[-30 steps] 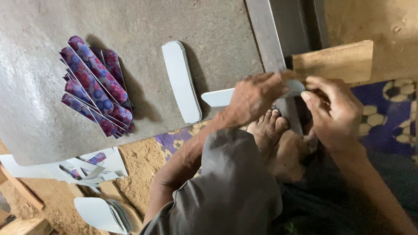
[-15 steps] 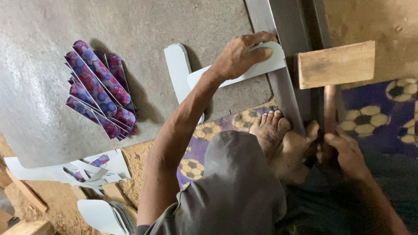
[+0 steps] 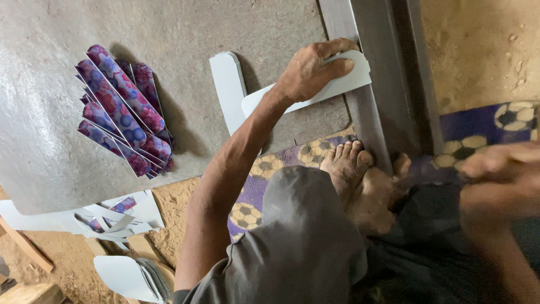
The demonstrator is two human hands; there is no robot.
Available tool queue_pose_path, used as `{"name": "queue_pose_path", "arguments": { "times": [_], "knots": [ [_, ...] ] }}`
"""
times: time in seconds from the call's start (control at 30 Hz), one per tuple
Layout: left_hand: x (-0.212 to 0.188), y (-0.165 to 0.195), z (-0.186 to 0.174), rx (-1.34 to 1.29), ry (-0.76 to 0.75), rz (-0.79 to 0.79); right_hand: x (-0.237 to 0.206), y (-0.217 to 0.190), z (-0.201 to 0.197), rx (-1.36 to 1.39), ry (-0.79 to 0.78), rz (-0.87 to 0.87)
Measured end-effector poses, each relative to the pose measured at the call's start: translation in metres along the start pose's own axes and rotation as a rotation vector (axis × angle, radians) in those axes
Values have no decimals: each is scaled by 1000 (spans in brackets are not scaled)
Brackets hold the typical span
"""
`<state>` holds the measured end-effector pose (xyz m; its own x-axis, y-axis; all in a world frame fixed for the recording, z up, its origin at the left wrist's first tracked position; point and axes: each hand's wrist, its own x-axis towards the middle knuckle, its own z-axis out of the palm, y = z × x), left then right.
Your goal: The person sits on the floor and bends white plastic strips one at a time by holding each against a metal beam and striking it with a wooden mallet to curve it, placing the finished curved strips onto a growing pile of patterned strips beside them.
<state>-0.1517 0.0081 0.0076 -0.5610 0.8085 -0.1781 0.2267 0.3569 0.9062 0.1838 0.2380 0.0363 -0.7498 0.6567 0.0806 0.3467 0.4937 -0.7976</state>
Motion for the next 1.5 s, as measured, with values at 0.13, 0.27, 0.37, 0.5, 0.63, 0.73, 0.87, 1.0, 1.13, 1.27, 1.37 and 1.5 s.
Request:
{"name": "queue_pose_path", "arguments": {
  "times": [0.13, 0.27, 0.37, 0.5, 0.63, 0.73, 0.87, 1.0, 1.13, 1.27, 1.37, 1.5],
  "knots": [
    [0, 8, -5, -51, -51, -72, 35, -10, 15, -101, -251, 243],
    [-2, 10, -5, -47, 6, -3, 29, -43, -9, 505, 148, 198],
    [-3, 6, -5, -69, -23, -8, 7, -55, 0, 734, 311, 124],
    [-3, 5, -4, -105, -22, -24, 8, -38, 24, -38, -293, 204],
    [-3, 7, -3, -25, -12, -75, 19, -15, 20, 659, -79, 419],
    [-3, 7, -3, -43, -45, -146, 5, -3, 21, 1002, 5, 398],
    [-2, 7, -7, -7, -12, 27, -14, 18, 20, 37, -430, 383],
    [-2, 21, -17, -341, 256, -154, -12, 20, 10, -165, -712, 707],
    [-9, 48, -28, -729, 526, 29, 5, -30, 13, -568, -537, -6],
    [-17, 74, -14, -788, 512, 43, 32, -95, 40, -173, -318, -257],
    [-21, 83, 2, -876, 518, -10, 46, -122, 61, -9, -394, -187],
    [-52, 82, 28, -1044, 320, -175, 51, -126, 75, 292, -399, 11]
  ]
}}
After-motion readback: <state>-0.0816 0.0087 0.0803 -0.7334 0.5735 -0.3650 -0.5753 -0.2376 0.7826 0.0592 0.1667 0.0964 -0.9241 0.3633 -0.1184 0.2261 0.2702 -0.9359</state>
